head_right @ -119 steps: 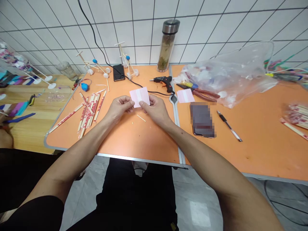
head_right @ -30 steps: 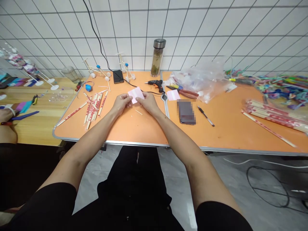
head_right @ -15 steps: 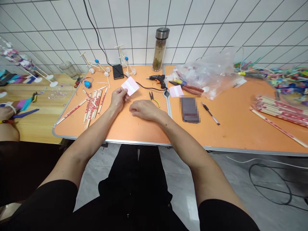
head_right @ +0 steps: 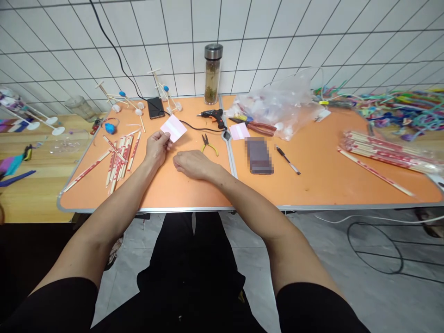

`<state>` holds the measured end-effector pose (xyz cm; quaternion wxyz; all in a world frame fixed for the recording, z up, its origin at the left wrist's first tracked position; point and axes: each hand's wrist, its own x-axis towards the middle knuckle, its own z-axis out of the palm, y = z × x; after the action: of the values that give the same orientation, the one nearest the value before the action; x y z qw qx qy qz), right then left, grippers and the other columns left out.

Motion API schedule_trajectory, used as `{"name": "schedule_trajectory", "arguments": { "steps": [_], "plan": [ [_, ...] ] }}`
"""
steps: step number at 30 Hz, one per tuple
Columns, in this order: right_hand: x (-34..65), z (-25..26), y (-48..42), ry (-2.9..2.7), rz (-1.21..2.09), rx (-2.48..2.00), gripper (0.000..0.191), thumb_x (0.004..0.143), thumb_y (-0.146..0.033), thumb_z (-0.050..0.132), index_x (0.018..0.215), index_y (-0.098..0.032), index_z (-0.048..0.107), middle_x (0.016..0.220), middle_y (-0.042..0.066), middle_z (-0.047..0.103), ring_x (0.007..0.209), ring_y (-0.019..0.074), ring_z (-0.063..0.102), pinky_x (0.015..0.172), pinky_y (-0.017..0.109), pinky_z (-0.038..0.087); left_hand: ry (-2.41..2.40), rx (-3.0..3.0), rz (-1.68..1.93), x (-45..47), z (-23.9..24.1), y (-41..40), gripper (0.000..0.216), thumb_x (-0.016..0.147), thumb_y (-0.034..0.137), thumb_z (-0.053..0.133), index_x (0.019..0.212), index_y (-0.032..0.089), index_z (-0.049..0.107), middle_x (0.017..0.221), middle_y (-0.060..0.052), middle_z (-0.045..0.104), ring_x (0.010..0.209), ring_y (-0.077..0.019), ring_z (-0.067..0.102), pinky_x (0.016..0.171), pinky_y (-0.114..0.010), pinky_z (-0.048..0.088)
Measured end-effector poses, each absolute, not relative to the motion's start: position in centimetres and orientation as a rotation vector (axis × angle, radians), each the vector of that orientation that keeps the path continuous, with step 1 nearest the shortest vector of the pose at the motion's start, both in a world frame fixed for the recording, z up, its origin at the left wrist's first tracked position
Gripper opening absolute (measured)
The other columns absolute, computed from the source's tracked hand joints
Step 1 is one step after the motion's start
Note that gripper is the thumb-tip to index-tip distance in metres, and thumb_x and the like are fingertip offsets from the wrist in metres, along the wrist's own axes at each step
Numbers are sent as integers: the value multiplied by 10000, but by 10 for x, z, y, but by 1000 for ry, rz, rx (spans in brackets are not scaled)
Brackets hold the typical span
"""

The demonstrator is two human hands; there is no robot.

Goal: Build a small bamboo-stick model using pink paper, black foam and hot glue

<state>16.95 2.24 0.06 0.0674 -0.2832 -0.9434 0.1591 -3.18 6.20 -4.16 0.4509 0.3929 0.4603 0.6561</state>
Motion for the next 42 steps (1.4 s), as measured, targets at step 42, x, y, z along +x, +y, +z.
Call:
{"name": "schedule_trajectory", "arguments": {
  "steps": [42],
  "plan": [
    [143, 26, -82, -2827, 863, -288, 182, 1079, -158, 540, 1092, -200, 716, 1154, 84, 801, 958, 220, 729, 807, 337, 503, 1039, 832, 1665, -32, -41, 62, 473, 899, 377, 982, 691, 191, 601, 575, 36, 643, 449, -60, 545, 437, -170, 368]
  ]
}}
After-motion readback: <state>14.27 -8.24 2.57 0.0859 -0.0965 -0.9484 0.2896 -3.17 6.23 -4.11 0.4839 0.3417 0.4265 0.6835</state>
